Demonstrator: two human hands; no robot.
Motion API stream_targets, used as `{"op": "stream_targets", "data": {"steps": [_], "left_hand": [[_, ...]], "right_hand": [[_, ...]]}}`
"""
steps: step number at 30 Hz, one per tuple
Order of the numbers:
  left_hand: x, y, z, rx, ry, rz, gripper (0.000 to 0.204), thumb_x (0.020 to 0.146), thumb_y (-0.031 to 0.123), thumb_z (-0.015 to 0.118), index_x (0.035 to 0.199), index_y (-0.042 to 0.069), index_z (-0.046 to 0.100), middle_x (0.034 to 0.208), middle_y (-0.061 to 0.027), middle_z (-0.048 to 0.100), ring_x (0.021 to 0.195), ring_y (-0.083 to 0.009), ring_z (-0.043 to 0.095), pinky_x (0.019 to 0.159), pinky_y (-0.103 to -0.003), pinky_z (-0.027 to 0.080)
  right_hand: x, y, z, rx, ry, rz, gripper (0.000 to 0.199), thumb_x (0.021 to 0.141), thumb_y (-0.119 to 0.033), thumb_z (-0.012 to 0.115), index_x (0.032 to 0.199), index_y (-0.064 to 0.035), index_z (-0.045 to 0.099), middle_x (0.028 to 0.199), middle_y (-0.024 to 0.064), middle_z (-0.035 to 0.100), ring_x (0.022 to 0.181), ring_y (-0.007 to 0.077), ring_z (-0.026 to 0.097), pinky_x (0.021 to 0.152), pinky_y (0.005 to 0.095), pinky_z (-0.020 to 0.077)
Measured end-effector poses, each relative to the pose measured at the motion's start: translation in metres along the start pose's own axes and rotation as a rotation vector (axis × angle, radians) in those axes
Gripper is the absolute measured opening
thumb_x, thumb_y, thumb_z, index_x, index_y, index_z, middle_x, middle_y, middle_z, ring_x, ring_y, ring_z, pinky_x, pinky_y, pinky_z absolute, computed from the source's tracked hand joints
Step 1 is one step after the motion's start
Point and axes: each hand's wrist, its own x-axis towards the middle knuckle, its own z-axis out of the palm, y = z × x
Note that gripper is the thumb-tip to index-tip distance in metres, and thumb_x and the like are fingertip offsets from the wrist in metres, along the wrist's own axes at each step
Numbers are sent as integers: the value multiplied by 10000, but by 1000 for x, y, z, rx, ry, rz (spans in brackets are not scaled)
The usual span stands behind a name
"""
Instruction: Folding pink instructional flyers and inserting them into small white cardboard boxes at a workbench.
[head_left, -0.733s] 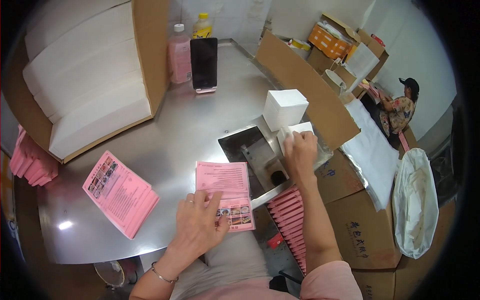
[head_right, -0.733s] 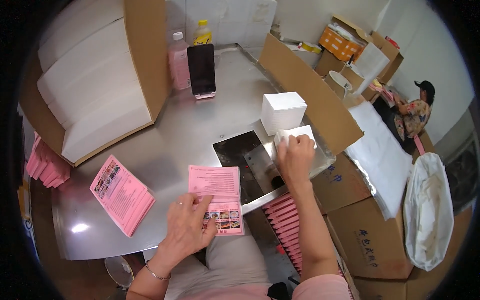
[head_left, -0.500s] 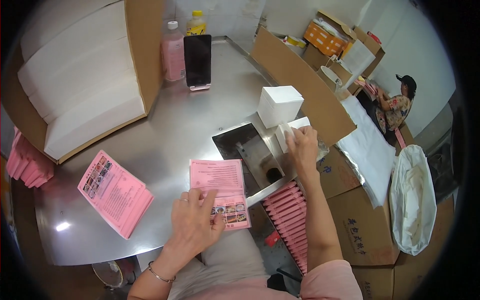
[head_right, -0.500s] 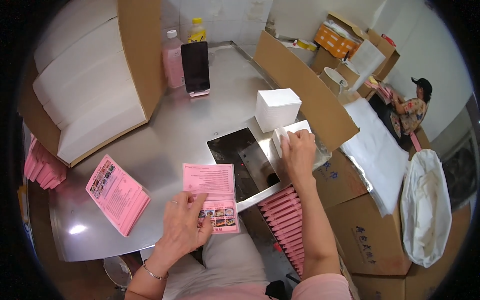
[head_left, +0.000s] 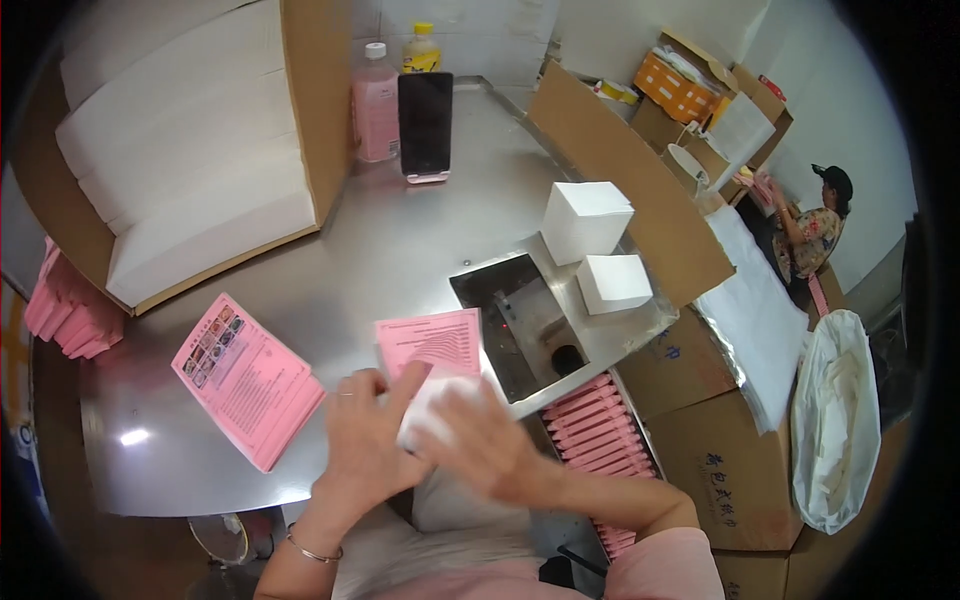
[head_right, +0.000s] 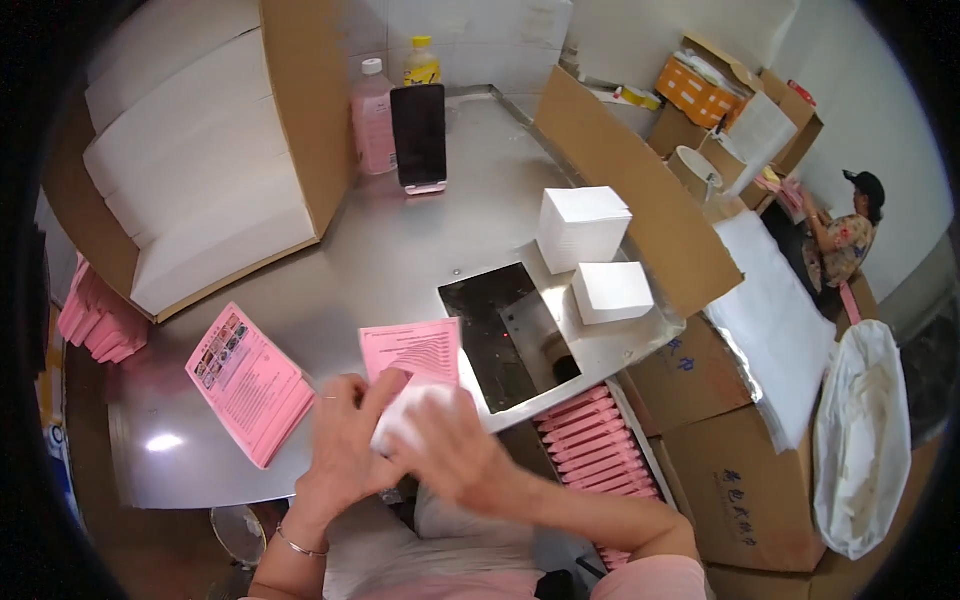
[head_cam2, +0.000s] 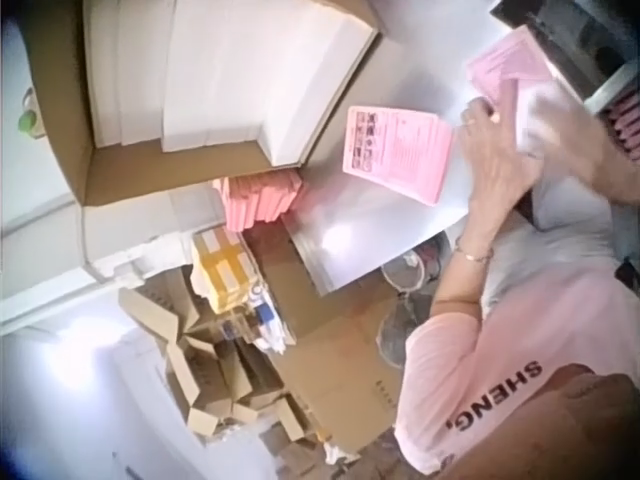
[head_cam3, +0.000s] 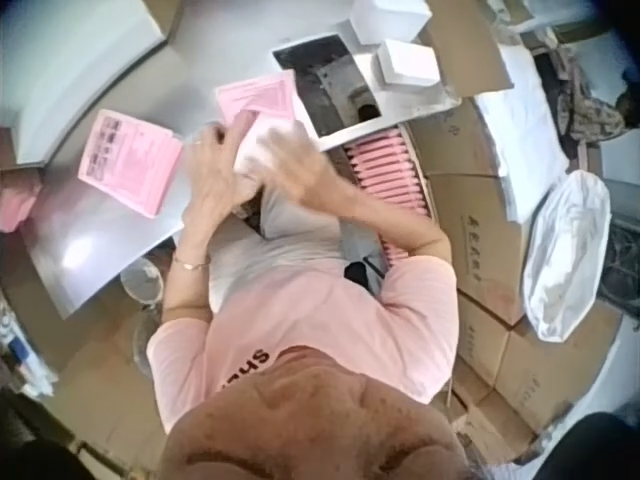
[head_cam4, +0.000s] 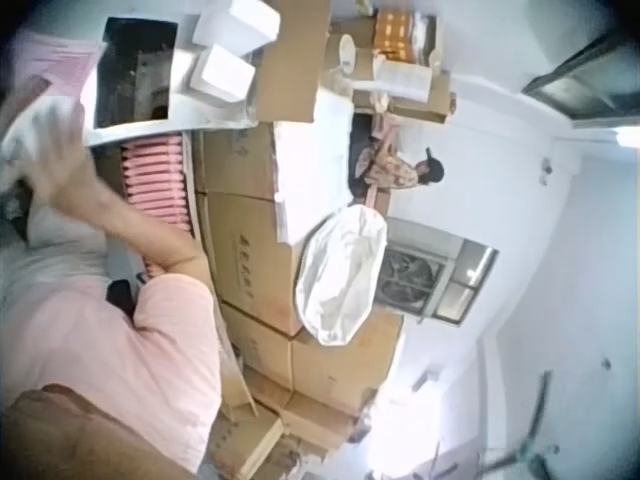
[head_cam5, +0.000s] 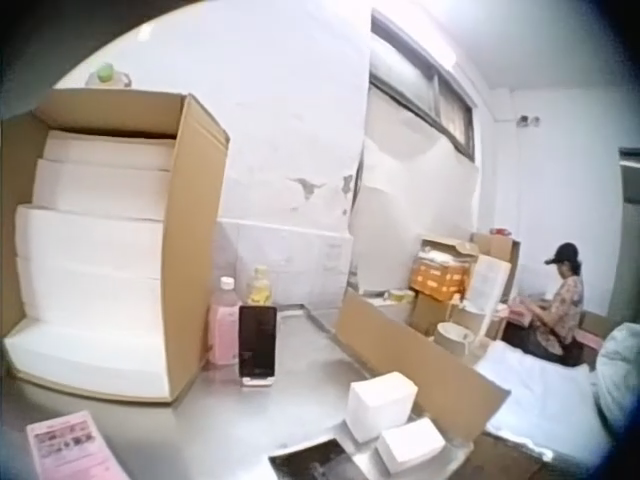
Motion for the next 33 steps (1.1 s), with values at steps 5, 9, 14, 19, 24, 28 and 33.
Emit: {"op": "stream_targets", "data": {"steps": [5, 9, 14, 19, 24, 28, 33], "left_hand": [[13, 13, 20, -36, 31, -22, 787, 752, 160, 737, 1468, 48, 431, 982, -179, 546, 869, -379, 559, 747, -457, 442], [-13, 0, -12, -81, -52, -49, 660, 773, 71, 720, 1400, 48, 515, 1000, -152, 561, 889, -333, 549, 759, -428, 455], [-27, -18, -15, -103, 209, 6, 392, 709, -17, 642, 1098, 32, 645, 1043, -161, 574, 1064, -382, 537, 928, -502, 419], [-50, -66, -61, 507, 484, -464, 254, 768, 45, 603, 1020, 36, 578, 1065, -186, 553, 1146, -402, 494, 1038, -525, 341], [-45, -84, -72, 503, 136, -291, 331, 796, 30, 572, 1127, 52, 571, 1034, -167, 542, 1081, -374, 502, 1022, -505, 350], [-17, -31, -28, 40, -51, -46, 321, 738, 15, 615, 1057, 39, 588, 990, -163, 529, 997, -384, 504, 960, -497, 386], [4, -2, 34, -37, 4, 185, 608, 616, 145, 790, 1173, -2, 599, 1327, -222, 510, 1194, -424, 486, 1004, -519, 400]], "right_hand": [[48, 72, 42, -218, -72, 313, 252, 805, -182, 676, 1016, -43, 672, 987, 132, 636, 965, 352, 633, 1042, 726, 341], [3, 127, 30, -131, -169, 627, 134, 847, -124, 621, 917, -16, 657, 901, 204, 671, 889, 382, 663, 912, 578, 471], [-3, 112, -13, -408, -595, 779, 157, 863, -145, 631, 899, -28, 729, 750, 168, 690, 710, 365, 697, 657, 470, 559], [-13, 141, -64, -843, 142, 706, 267, 866, -136, 685, 1102, -12, 675, 977, 155, 638, 936, 328, 596, 765, 475, 478], [-45, 174, -65, -762, 111, 774, 135, 875, -151, 676, 904, -20, 688, 913, 130, 579, 906, 316, 558, 759, 455, 448], [-46, 174, -69, -634, 226, 689, 165, 858, -63, 652, 1007, -7, 698, 943, 145, 596, 924, 331, 558, 783, 452, 446], [-12, 110, -41, -313, 215, 338, 424, 832, 1, 617, 1256, 14, 613, 1226, 219, 638, 1081, 417, 625, 979, 480, 503]]}}
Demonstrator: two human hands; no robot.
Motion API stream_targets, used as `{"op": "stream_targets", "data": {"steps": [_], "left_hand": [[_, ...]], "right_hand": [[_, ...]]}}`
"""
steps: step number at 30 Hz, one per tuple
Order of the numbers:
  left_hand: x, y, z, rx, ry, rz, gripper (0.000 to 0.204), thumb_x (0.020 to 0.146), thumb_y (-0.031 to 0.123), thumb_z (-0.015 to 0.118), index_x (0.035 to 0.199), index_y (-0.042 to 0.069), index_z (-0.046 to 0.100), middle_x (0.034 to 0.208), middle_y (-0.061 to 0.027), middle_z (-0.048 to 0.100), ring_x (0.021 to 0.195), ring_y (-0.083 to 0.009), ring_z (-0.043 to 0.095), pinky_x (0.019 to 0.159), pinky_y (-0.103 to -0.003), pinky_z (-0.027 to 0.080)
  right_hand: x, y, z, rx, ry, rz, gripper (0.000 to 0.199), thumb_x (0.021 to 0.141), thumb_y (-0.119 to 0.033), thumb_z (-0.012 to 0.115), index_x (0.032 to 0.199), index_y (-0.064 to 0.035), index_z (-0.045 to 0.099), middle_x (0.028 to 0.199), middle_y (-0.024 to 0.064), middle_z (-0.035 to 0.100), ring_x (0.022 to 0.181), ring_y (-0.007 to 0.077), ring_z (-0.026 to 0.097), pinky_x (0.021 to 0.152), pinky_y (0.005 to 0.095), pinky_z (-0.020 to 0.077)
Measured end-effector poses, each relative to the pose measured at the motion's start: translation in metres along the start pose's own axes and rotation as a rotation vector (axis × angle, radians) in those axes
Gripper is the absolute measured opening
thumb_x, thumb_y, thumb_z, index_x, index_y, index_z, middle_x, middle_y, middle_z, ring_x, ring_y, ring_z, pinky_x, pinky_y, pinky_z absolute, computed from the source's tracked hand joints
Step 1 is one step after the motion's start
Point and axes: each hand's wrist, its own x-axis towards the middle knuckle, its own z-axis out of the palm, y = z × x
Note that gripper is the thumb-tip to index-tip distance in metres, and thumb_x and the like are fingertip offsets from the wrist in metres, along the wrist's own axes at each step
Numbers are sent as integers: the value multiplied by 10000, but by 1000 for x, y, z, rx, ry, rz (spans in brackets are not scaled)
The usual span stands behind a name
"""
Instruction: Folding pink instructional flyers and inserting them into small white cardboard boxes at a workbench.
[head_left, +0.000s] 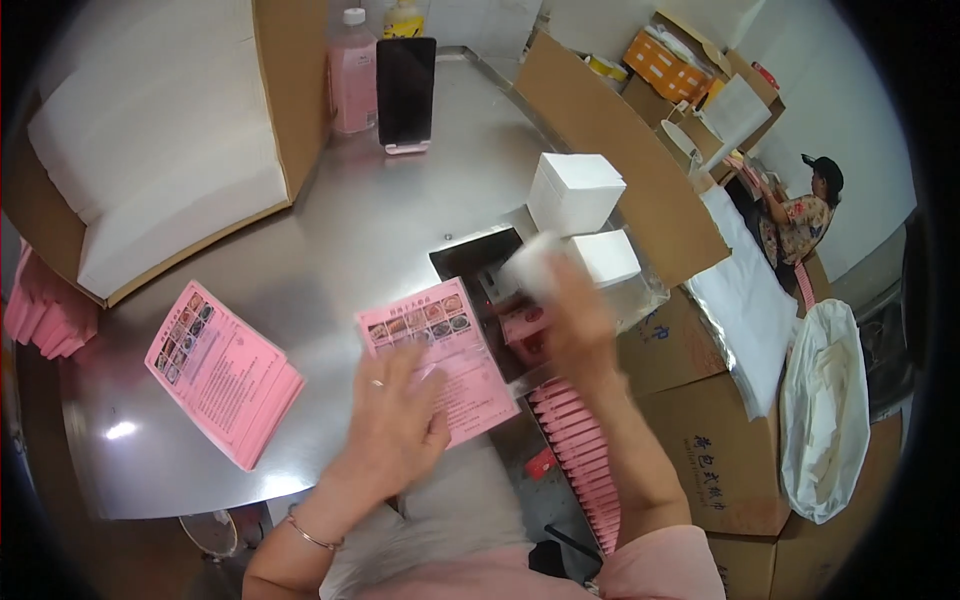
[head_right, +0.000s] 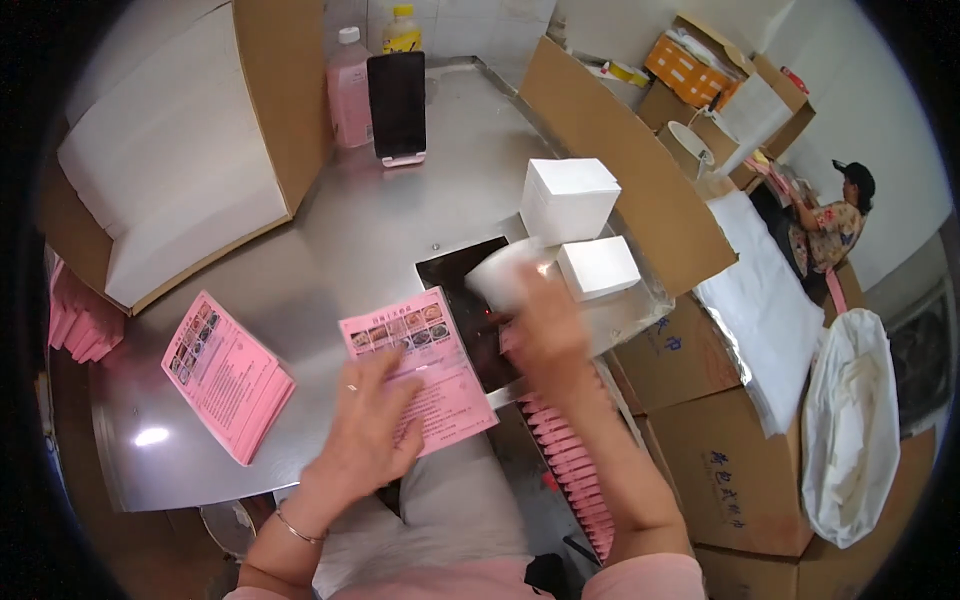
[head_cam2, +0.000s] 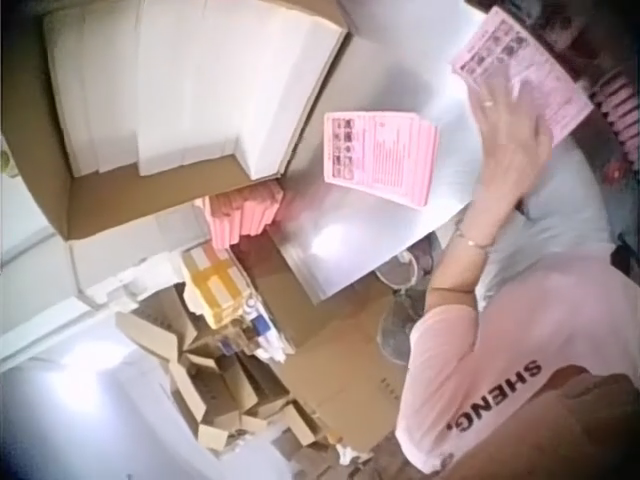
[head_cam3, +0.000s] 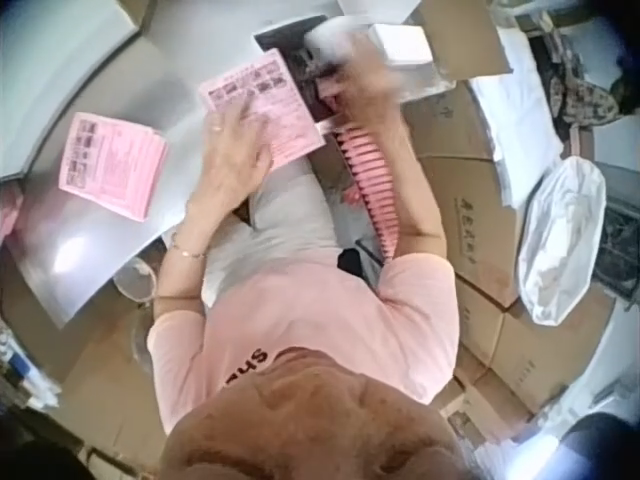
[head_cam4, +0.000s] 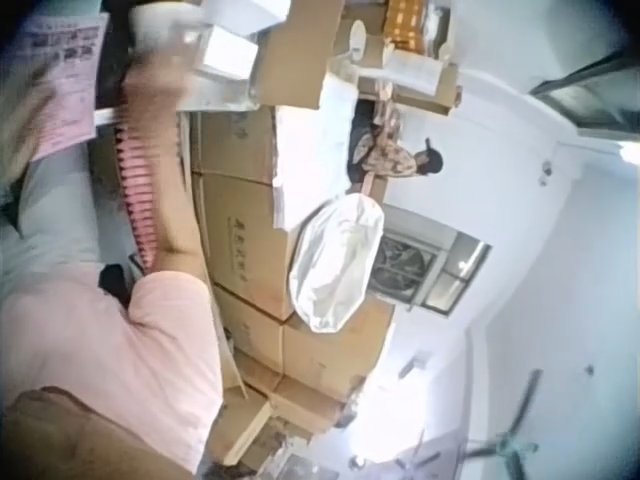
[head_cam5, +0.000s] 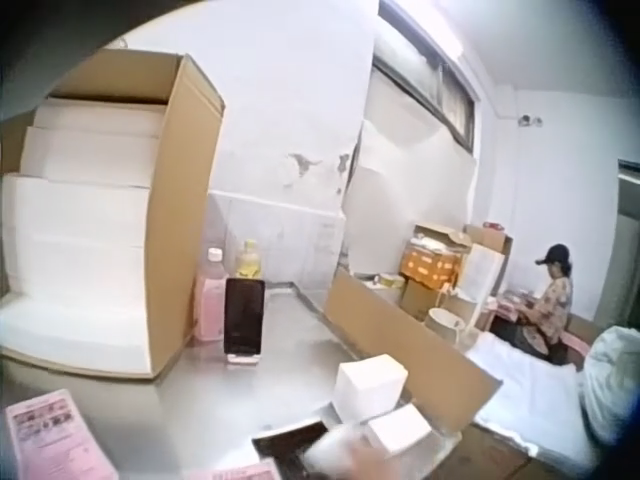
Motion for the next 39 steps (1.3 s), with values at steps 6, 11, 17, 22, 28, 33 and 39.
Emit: {"op": "stream_targets", "data": {"steps": [6, 11, 17, 22, 28, 33, 39], "left_hand": [[5, 3, -11, 118, -64, -156, 951, 591, 338, 871, 1394, -10, 501, 1552, -262, 332, 1411, -507, 316, 1098, -641, 300], [14, 9, -2, 213, 101, -262, 916, 663, 332, 825, 1443, 49, 435, 1591, -243, 279, 1451, -531, 235, 1106, -708, 209], [-2, 7, -10, 350, -2, -265, 579, 805, 449, 707, 1278, 120, 649, 1469, -235, 422, 1125, -425, 458, 955, -539, 332], [11, 7, -7, 343, 57, -223, 575, 783, 467, 742, 1228, 114, 651, 1263, -230, 541, 1040, -397, 478, 866, -503, 344], [7, 11, -2, 279, 5, -161, 477, 796, 324, 731, 1182, 61, 630, 1181, -182, 564, 976, -368, 492, 833, -489, 395], [0, 13, -5, 3, -163, -108, 552, 736, 188, 719, 1260, 63, 597, 1102, -199, 533, 991, -361, 502, 813, -464, 432], [7, 10, -18, 21, -12, -98, 788, 644, 254, 772, 1378, 93, 535, 979, -158, 524, 896, -336, 528, 766, -451, 423]], "right_hand": [[-17, -78, 24, 117, -183, -231, 402, 829, -127, 641, 1219, -29, 652, 1050, 164, 648, 1149, 341, 610, 1011, 695, 389], [28, -101, 20, 246, -615, -95, 341, 775, -77, 653, 1112, -21, 654, 1062, 129, 670, 1002, 325, 651, 1043, 572, 428], [24, 5, -18, -405, -72, 256, 339, 892, -150, 660, 1180, 23, 612, 927, 130, 612, 872, 350, 588, 819, 485, 433], [-11, 71, -7, -462, -66, 344, 116, 879, -128, 668, 917, -34, 724, 917, 117, 618, 885, 314, 590, 769, 448, 454], [-10, 79, -13, -283, 27, 358, 254, 861, -6, 629, 1100, -22, 711, 1034, 186, 650, 984, 352, 612, 853, 447, 490], [-8, 11, -8, -12, 39, 117, 437, 879, 7, 553, 1305, -60, 629, 1226, 224, 635, 1130, 407, 603, 1026, 478, 464], [-16, -96, 13, 207, -91, -185, 309, 779, -160, 677, 1066, -43, 669, 998, 179, 628, 1005, 326, 649, 1066, 708, 336]]}}
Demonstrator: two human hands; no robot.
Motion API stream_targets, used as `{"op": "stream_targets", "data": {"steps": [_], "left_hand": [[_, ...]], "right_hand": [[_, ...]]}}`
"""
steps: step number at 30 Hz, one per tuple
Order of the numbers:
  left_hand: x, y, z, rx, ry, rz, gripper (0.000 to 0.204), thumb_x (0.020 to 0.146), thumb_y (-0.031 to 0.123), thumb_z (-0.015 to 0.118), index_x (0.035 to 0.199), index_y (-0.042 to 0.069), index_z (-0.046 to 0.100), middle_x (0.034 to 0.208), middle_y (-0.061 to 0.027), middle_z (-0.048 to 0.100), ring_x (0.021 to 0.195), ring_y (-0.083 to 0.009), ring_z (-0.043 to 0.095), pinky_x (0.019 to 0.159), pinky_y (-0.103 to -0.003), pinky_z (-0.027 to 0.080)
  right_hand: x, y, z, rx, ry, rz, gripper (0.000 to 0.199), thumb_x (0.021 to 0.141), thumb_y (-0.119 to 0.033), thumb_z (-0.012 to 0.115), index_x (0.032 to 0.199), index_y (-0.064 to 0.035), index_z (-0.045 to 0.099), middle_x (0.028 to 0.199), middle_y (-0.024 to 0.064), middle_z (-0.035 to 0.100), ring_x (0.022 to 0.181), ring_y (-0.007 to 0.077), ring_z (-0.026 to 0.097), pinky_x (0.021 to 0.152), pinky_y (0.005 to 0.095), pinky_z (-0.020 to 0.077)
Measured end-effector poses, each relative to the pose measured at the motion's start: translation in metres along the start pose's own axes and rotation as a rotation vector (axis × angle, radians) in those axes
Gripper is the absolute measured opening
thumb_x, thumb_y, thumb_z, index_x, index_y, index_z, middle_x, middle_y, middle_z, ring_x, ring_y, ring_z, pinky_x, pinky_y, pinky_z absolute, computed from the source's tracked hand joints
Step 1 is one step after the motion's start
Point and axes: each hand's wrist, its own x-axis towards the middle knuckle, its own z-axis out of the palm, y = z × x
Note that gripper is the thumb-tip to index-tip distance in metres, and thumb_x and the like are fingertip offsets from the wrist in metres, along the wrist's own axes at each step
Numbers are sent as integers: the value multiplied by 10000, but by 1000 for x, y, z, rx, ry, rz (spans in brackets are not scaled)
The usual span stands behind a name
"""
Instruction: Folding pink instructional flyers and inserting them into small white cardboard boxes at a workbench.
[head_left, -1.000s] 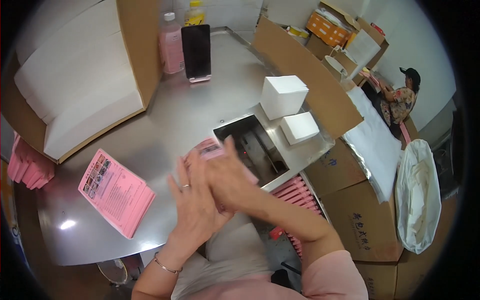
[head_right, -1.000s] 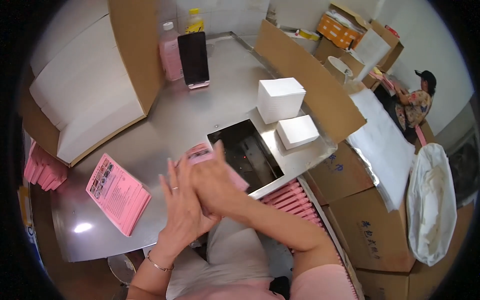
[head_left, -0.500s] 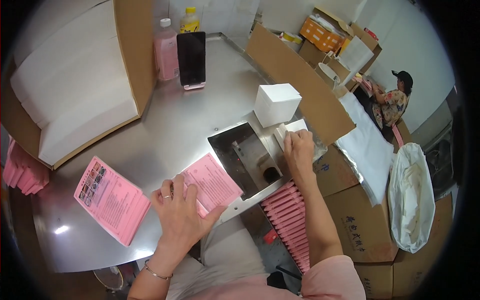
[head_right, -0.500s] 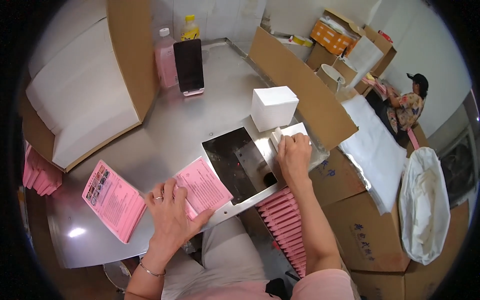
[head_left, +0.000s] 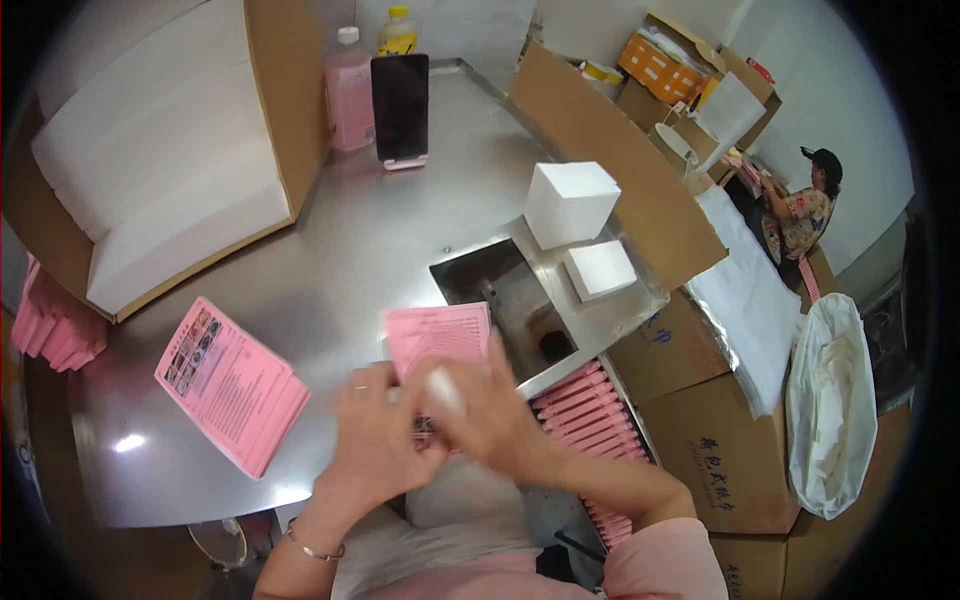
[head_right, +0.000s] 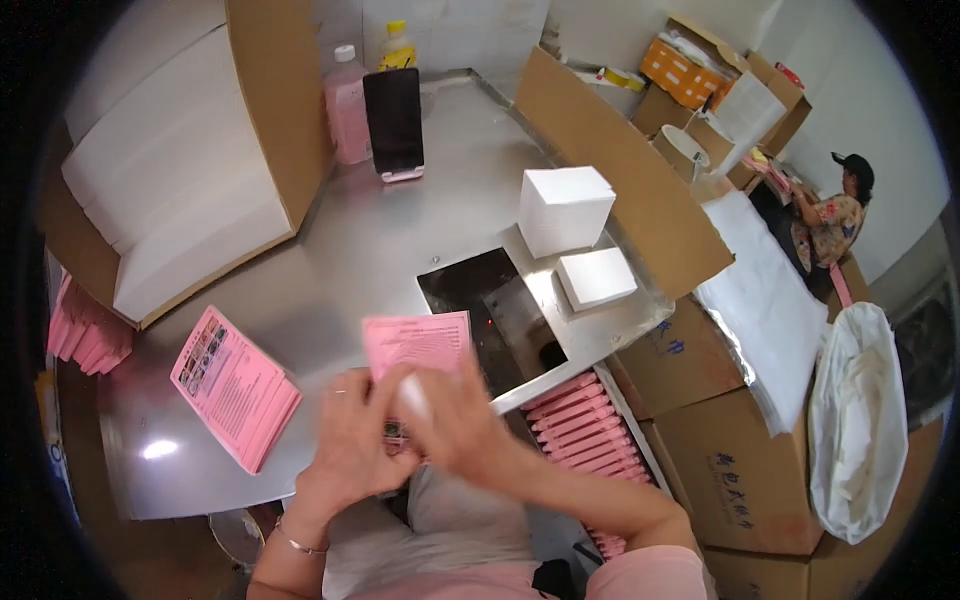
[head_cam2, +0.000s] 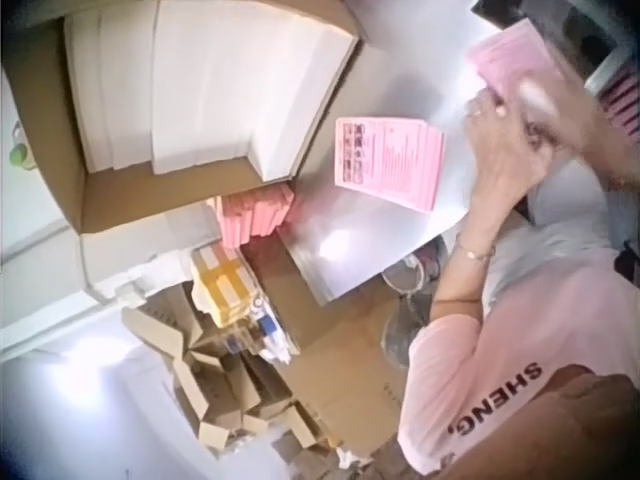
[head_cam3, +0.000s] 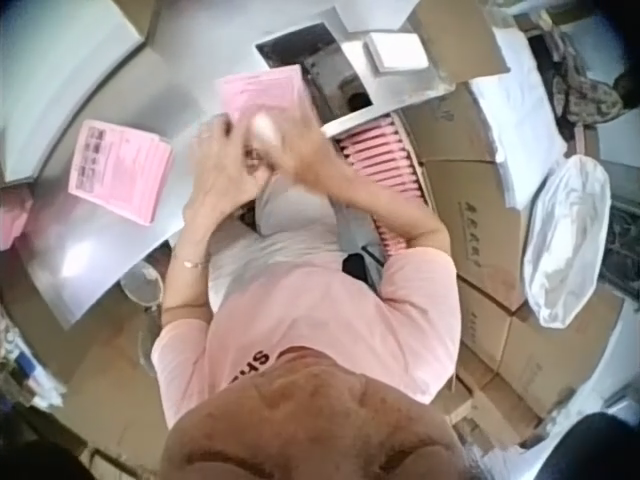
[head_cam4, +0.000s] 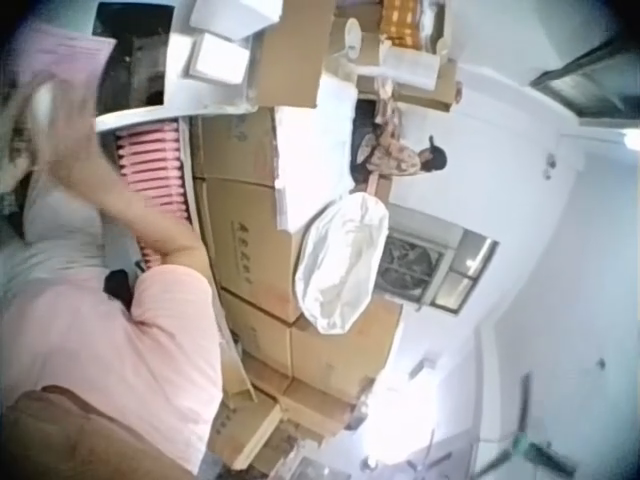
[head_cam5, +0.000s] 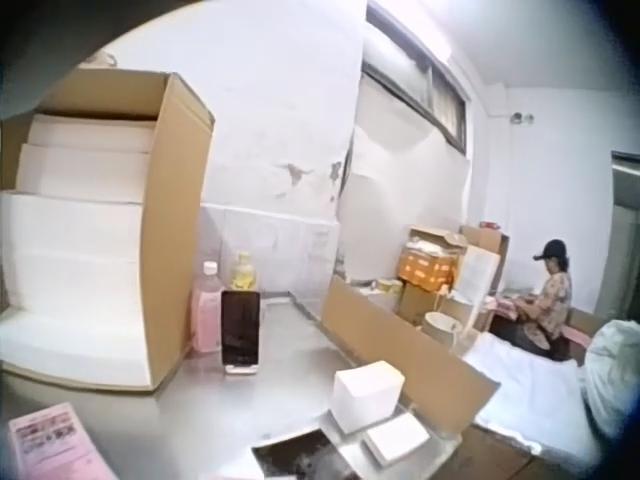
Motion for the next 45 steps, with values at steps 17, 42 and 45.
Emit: {"op": "stream_targets", "data": {"steps": [17, 42, 45], "left_hand": [[-67, -77, -71, 630, 378, -550, 169, 844, 74, 607, 1009, 39, 590, 1173, -179, 605, 1151, -386, 510, 1070, -500, 326], [12, 4, 33, 139, 227, -143, 883, 631, 370, 828, 1391, 83, 481, 1553, -287, 312, 1382, -498, 341, 1004, -596, 319], [1, -1, 16, 284, 103, -116, 681, 704, 370, 759, 1302, 99, 577, 1510, -274, 383, 1340, -510, 362, 982, -573, 332]], "right_hand": [[-17, 138, -43, -852, 41, 496, 114, 875, -147, 665, 876, -35, 684, 881, 99, 621, 899, 297, 609, 802, 411, 460], [45, 11, 11, -197, -500, 7, 254, 765, -61, 644, 1014, -20, 676, 918, 129, 656, 879, 325, 638, 1081, 605, 364], [14, 33, -14, -13, 48, 22, 184, 764, -45, 634, 942, -24, 670, 905, 137, 647, 851, 346, 627, 935, 510, 487]]}}
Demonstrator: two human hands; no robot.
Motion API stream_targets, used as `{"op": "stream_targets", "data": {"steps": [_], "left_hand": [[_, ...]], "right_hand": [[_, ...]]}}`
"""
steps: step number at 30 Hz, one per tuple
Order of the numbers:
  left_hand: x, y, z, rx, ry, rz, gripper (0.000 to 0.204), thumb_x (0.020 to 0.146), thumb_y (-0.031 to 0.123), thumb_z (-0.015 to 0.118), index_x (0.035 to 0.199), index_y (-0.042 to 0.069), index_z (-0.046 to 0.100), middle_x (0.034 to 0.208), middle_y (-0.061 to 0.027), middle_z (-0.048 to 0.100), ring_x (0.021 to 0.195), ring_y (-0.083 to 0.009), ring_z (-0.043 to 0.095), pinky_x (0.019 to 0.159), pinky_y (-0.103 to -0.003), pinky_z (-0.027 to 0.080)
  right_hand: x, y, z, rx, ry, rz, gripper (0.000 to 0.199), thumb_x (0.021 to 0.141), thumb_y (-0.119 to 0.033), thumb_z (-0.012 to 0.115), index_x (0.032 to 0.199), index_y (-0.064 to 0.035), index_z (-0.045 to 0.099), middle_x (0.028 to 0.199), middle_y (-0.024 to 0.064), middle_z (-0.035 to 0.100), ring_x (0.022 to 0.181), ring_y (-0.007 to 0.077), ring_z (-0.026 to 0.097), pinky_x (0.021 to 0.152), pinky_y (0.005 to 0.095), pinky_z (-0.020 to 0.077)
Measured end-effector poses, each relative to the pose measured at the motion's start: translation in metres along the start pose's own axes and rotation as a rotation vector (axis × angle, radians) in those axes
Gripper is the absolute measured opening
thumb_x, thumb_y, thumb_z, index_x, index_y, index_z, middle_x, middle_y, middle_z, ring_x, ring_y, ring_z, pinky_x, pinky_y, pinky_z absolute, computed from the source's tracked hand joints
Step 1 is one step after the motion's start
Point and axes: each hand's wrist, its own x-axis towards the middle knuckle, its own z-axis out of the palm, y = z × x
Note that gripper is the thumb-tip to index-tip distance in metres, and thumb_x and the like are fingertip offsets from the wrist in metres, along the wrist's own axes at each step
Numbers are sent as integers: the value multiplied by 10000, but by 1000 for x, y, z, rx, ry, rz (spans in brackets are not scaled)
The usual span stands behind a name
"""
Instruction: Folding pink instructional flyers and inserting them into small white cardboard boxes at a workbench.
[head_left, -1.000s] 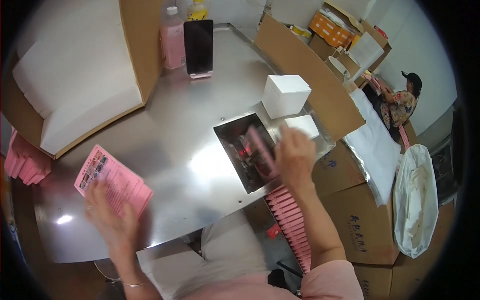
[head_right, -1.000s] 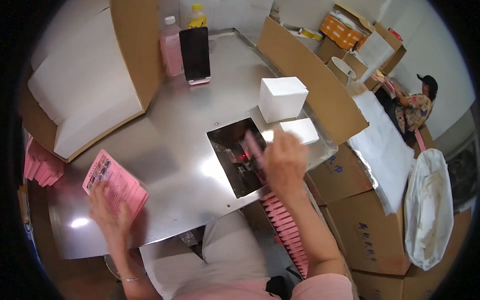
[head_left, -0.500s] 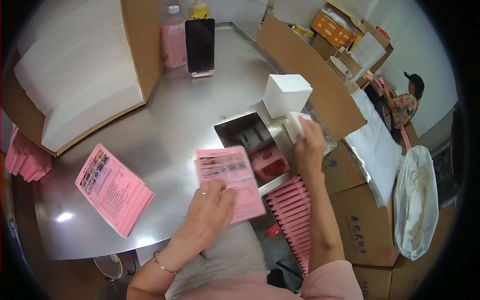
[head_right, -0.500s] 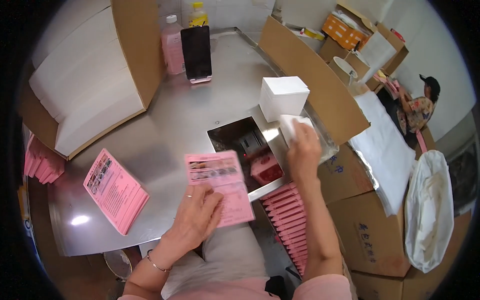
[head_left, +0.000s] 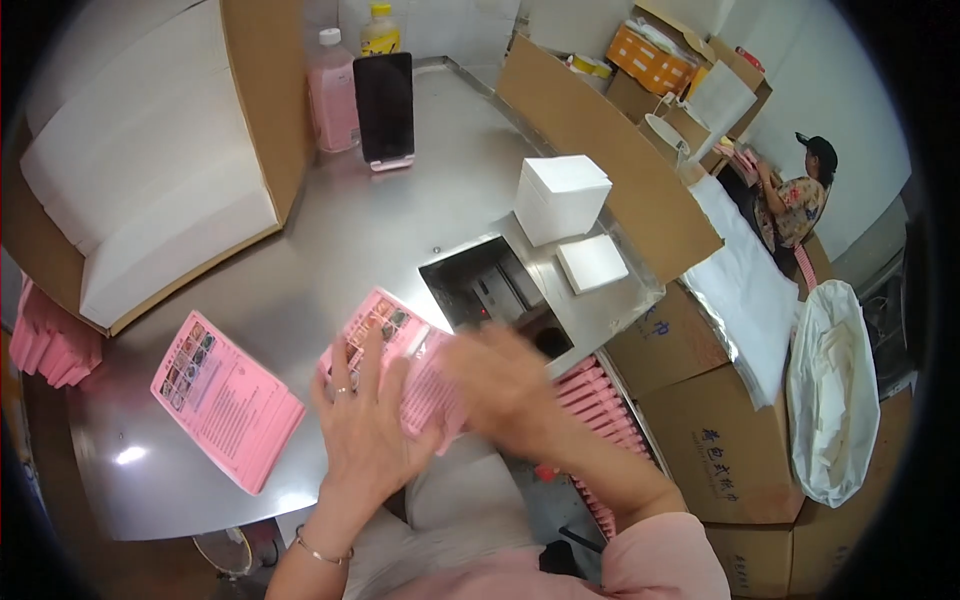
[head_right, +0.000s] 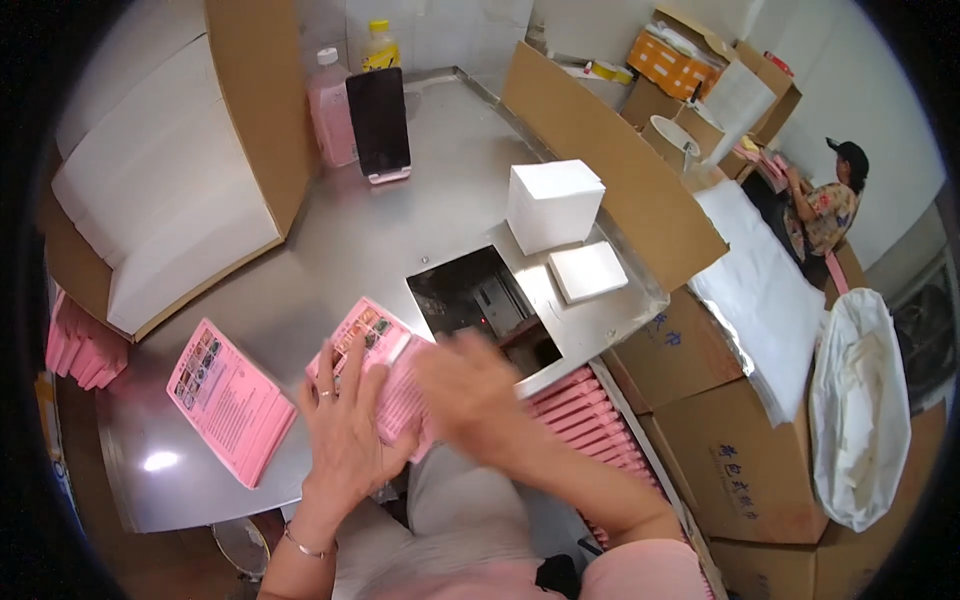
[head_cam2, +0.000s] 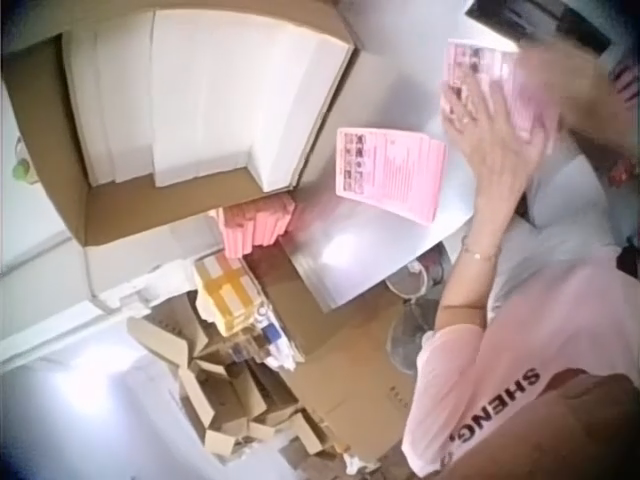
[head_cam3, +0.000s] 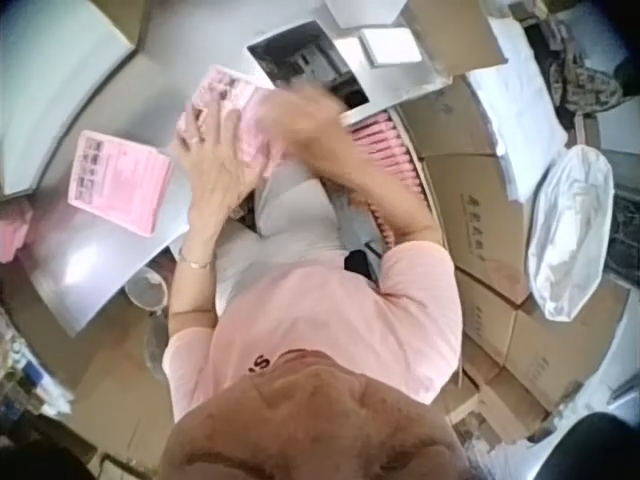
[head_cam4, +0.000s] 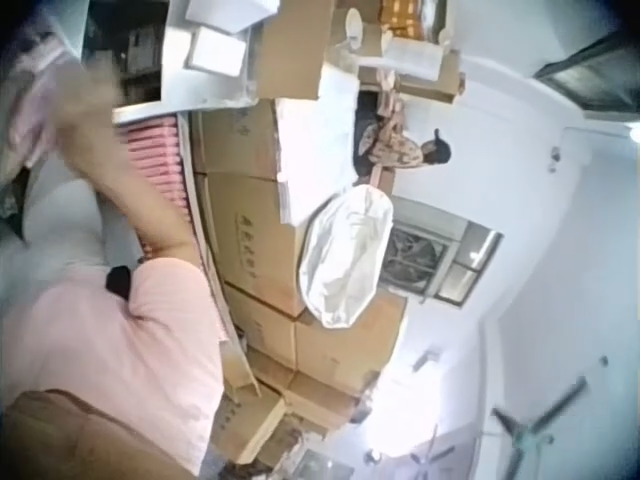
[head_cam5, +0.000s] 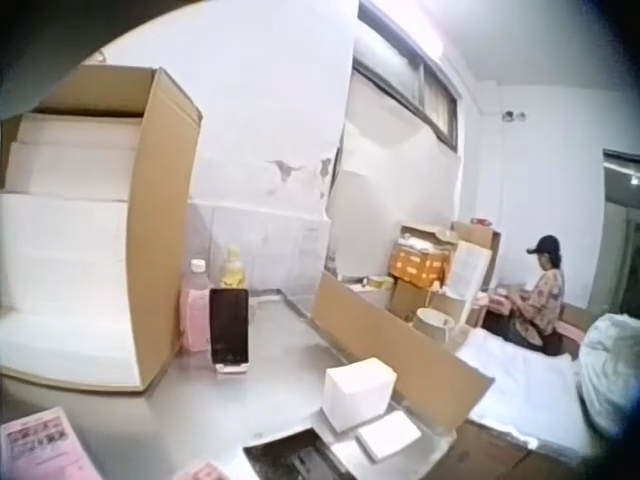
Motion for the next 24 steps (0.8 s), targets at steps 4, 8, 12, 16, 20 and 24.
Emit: {"op": "stream_targets", "data": {"steps": [4, 8, 12, 16, 20, 24], "left_hand": [[-4, 8, -4, 20, -106, -80, 524, 759, 403, 710, 1193, 114, 659, 1398, -231, 496, 1222, -463, 444, 952, -546, 345], [6, 4, 6, 96, 49, -1, 513, 772, 420, 730, 1159, 93, 655, 1355, -210, 518, 1148, -422, 481, 884, -501, 361], [8, 0, -10, 73, -40, 36, 543, 753, 453, 764, 1119, 69, 645, 1302, -206, 534, 1076, -392, 500, 844, -507, 359], [4, 5, 0, -39, -81, 42, 529, 759, 409, 772, 1103, 35, 625, 1115, -166, 561, 915, -333, 531, 732, -474, 393], [-1, 0, 13, -135, -69, 163, 445, 778, 239, 724, 1149, 19, 616, 1033, -152, 549, 853, -317, 563, 657, -431, 425], [-8, 2, -1, -323, -184, 116, 581, 723, 195, 723, 1263, 44, 572, 1036, -175, 543, 890, -333, 572, 710, -428, 449]], "right_hand": [[-16, 94, -37, -698, -1, 451, 157, 869, -101, 662, 970, 17, 637, 939, 172, 553, 906, 339, 551, 770, 438, 463], [-57, 136, -31, -651, -33, 461, 143, 892, -126, 669, 952, 3, 657, 923, 165, 560, 896, 335, 551, 770, 447, 460], [-50, 135, -40, -496, -38, 590, 139, 883, -107, 666, 968, 2, 677, 912, 160, 567, 896, 332, 550, 793, 433, 469], [-49, 130, -44, -460, 31, 524, 214, 863, -29, 619, 1062, 13, 684, 927, 176, 574, 886, 343, 560, 811, 441, 470], [-46, 130, -50, -454, 99, 553, 333, 855, 16, 580, 1177, 8, 660, 1039, 207, 614, 973, 376, 599, 866, 448, 490], [-31, 47, -24, -210, 1, 27, 347, 921, -78, 527, 1251, -13, 612, 1226, 223, 623, 1139, 409, 616, 986, 548, 488]]}}
